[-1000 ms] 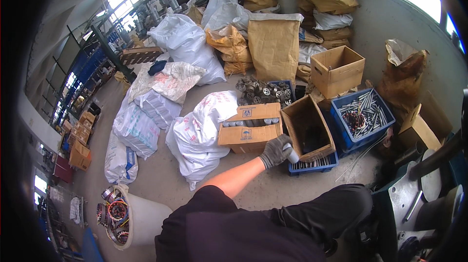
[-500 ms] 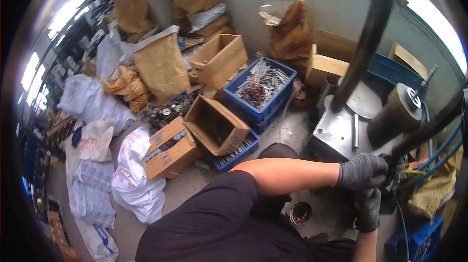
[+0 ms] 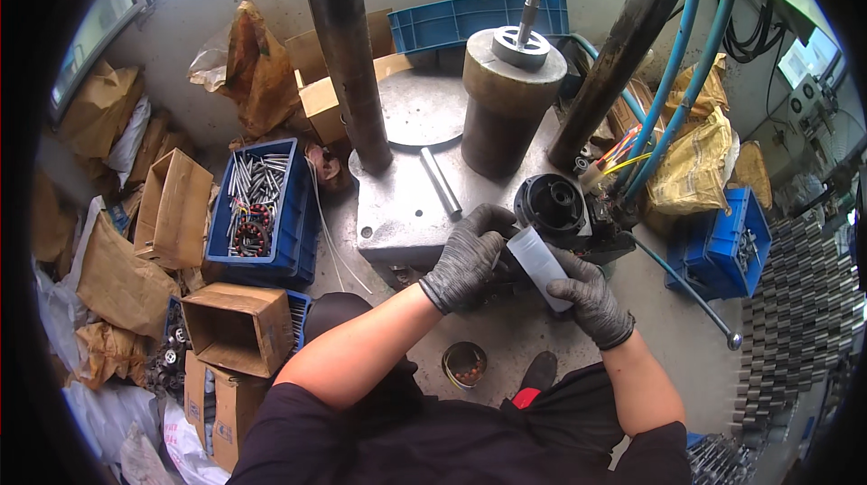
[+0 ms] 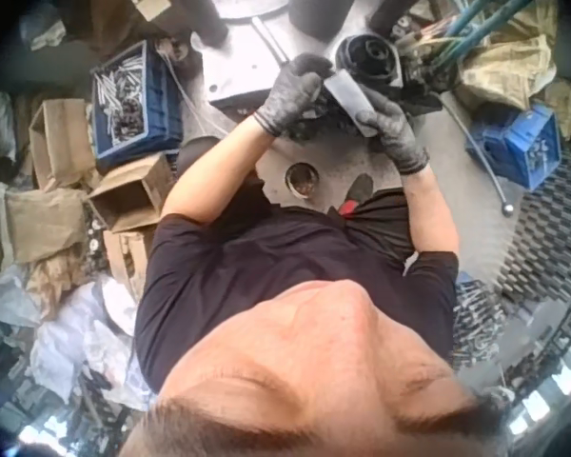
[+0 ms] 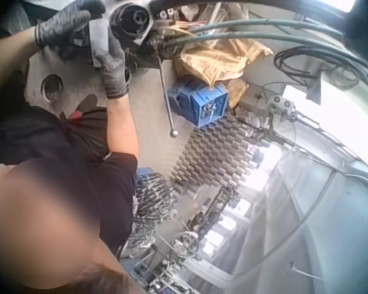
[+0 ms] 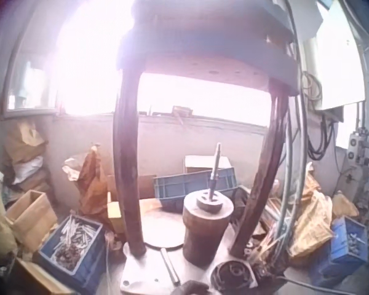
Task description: The person assembles metal pins and bearings into cylindrical housings using a hydraulic press machine, then secures the components with a hammer.
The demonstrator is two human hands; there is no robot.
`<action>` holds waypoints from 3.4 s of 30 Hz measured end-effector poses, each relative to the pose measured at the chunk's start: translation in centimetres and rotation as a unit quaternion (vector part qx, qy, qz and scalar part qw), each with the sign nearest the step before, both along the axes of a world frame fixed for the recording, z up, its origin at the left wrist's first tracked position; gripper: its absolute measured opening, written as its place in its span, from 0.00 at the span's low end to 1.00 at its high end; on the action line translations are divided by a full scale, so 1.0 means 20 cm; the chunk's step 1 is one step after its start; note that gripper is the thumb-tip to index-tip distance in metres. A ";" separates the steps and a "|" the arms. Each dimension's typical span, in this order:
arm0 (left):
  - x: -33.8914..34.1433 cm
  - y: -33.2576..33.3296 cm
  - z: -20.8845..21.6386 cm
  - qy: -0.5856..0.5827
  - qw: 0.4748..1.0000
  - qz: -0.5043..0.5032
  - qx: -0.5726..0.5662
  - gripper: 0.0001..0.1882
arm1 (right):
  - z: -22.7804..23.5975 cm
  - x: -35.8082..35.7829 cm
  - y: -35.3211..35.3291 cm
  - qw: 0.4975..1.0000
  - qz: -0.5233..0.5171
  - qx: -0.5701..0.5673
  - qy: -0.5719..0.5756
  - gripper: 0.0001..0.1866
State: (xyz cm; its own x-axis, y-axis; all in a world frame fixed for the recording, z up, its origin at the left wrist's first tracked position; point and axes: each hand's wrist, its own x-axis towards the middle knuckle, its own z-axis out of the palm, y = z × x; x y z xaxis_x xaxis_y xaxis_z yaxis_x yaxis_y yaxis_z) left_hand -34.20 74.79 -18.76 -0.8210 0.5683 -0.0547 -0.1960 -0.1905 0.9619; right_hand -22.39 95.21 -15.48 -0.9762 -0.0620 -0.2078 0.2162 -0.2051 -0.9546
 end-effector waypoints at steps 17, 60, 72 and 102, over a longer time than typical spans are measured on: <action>0.04 0.07 -0.19 -0.266 0.958 0.010 0.107 0.23 | 0.03 -0.08 0.10 0.986 -0.085 0.139 0.046 0.21; 0.27 -0.03 -0.05 0.128 0.991 -0.020 0.030 0.16 | -0.07 -0.08 -0.21 0.812 0.176 0.550 0.078 0.27; -0.47 -0.41 -0.18 0.206 0.880 0.157 -0.399 0.21 | -0.24 -0.01 -0.13 0.953 0.101 0.273 0.081 0.27; 0.32 -1.16 0.28 0.271 0.929 0.166 -0.188 0.20 | 0.00 0.06 -0.52 0.946 0.111 0.220 0.209 0.27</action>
State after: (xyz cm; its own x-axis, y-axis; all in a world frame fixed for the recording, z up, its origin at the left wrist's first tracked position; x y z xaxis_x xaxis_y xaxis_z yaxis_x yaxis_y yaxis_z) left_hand -27.71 51.51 -13.08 -0.9125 0.3027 0.2752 0.3469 0.2158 0.9127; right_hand -21.22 84.77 -15.46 -0.9521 -0.2721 0.1396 -0.2073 0.2386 -0.9487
